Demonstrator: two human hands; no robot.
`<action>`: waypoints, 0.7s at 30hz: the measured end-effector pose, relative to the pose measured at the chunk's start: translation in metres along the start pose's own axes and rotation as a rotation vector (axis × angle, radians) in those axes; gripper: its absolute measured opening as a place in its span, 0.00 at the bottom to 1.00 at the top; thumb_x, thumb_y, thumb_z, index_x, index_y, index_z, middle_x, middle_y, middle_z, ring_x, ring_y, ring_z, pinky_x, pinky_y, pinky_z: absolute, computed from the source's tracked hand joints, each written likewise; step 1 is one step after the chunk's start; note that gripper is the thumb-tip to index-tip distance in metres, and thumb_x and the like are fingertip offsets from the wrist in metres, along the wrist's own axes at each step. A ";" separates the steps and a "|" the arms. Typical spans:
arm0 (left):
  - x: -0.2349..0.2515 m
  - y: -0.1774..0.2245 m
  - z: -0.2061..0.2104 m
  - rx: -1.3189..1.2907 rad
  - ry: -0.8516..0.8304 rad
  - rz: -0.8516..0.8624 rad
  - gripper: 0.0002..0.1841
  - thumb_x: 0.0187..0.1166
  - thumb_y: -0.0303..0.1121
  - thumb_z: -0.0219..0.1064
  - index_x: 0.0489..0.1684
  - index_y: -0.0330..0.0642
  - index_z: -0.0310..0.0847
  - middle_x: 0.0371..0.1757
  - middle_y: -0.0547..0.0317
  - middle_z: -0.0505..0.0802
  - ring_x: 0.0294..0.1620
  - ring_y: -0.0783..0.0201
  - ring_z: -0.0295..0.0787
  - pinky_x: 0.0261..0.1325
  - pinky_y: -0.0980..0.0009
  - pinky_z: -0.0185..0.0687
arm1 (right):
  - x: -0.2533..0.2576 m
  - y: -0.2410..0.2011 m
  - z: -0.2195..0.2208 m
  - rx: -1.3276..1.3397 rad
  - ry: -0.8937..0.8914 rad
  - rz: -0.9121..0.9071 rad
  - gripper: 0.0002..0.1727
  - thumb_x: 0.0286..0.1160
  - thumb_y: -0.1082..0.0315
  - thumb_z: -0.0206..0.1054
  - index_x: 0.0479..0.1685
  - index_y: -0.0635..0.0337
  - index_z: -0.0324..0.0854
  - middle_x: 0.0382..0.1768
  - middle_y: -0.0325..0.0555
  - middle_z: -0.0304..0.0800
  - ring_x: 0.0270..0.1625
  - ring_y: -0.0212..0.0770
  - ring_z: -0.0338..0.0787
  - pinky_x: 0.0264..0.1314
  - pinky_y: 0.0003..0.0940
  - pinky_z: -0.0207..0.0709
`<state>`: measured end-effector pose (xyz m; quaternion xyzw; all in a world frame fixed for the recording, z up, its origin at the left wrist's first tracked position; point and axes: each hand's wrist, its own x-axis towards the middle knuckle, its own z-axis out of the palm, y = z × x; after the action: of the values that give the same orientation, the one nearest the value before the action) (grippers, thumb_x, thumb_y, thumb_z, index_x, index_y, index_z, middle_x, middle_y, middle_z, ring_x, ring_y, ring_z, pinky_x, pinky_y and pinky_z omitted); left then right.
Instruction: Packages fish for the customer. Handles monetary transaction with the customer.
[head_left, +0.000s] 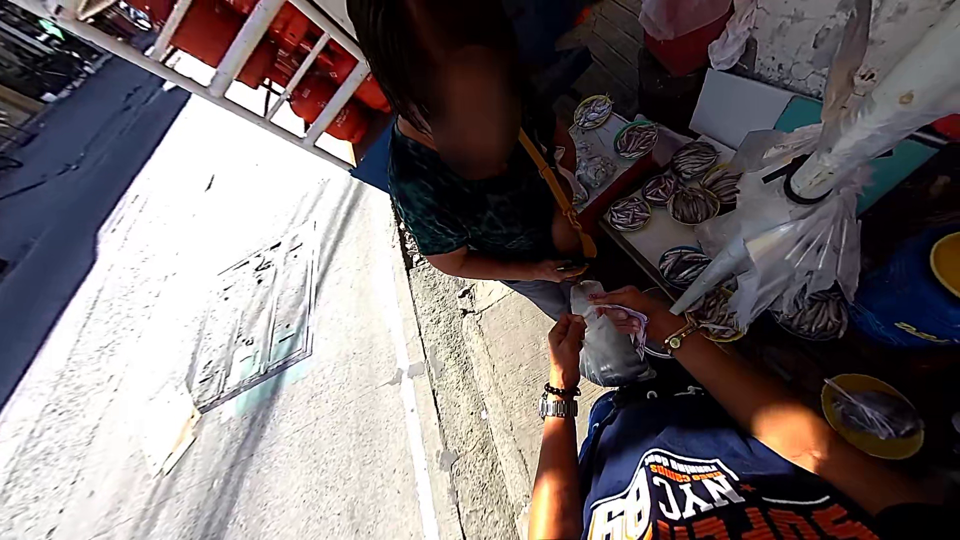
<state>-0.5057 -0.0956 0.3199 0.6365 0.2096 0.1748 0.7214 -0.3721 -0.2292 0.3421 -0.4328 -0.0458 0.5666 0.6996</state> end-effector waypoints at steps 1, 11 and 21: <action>0.000 0.001 0.000 0.000 0.000 -0.001 0.13 0.86 0.26 0.53 0.28 0.43 0.79 0.18 0.73 0.76 0.16 0.80 0.65 0.19 0.83 0.59 | -0.001 -0.001 0.001 0.001 0.005 0.000 0.16 0.91 0.66 0.54 0.37 0.64 0.83 0.07 0.25 0.62 0.05 0.18 0.60 0.06 0.14 0.54; -0.003 0.004 0.001 0.003 0.005 0.013 0.13 0.85 0.27 0.53 0.29 0.43 0.79 0.18 0.73 0.77 0.16 0.81 0.66 0.19 0.84 0.60 | -0.002 -0.001 0.002 -0.005 0.001 0.003 0.17 0.91 0.64 0.56 0.36 0.63 0.84 0.07 0.25 0.63 0.05 0.19 0.60 0.06 0.15 0.54; -0.005 0.005 -0.002 -0.016 0.035 -0.005 0.14 0.84 0.27 0.54 0.26 0.43 0.79 0.16 0.72 0.76 0.15 0.81 0.65 0.18 0.84 0.57 | 0.004 0.005 0.001 0.000 -0.021 0.002 0.17 0.90 0.62 0.57 0.34 0.62 0.85 0.06 0.26 0.62 0.05 0.20 0.60 0.05 0.16 0.54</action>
<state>-0.5110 -0.0958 0.3254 0.6270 0.2224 0.1858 0.7231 -0.3749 -0.2257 0.3383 -0.4268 -0.0529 0.5718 0.6986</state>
